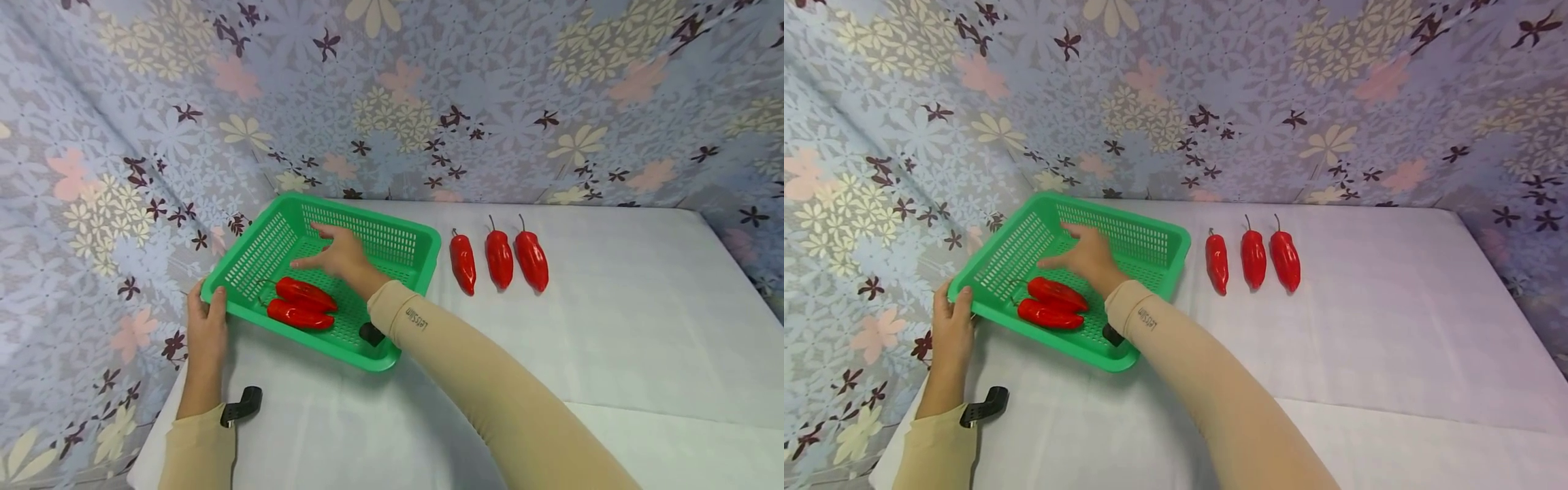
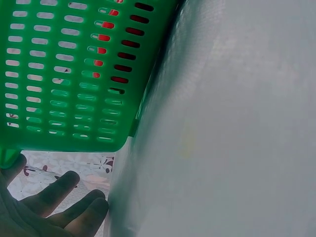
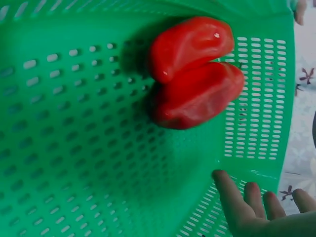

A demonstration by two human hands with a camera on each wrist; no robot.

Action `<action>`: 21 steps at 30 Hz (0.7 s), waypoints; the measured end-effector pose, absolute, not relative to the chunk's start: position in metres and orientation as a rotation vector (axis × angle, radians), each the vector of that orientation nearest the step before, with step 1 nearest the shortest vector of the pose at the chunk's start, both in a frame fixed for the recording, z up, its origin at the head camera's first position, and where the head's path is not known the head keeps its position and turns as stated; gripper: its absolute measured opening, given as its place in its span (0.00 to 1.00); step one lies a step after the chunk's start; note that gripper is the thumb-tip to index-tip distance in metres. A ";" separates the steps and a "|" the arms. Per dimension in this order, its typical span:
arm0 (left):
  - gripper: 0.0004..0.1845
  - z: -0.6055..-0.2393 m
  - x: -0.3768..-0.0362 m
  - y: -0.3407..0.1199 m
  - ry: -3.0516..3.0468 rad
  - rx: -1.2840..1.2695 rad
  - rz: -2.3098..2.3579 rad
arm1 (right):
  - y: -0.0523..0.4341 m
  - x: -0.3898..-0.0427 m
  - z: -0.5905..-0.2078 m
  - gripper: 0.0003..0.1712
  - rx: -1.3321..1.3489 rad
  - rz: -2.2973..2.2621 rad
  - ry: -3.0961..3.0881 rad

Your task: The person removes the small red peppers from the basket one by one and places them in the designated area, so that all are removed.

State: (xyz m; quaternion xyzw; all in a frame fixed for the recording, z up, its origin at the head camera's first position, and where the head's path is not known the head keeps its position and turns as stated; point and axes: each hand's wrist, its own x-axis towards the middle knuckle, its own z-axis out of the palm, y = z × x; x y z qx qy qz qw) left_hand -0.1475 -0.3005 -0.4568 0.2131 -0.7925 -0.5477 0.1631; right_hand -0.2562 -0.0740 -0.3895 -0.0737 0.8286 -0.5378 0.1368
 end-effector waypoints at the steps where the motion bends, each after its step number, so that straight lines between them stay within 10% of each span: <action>1: 0.32 -0.456 -0.147 -0.301 -2.258 0.612 -1.566 | -0.076 -0.256 -0.391 0.52 -0.208 -1.540 2.383; 21: 0.37 -0.448 -0.147 -0.309 -2.338 0.674 -1.508 | -0.090 -0.261 -0.411 0.55 -0.257 -1.073 2.242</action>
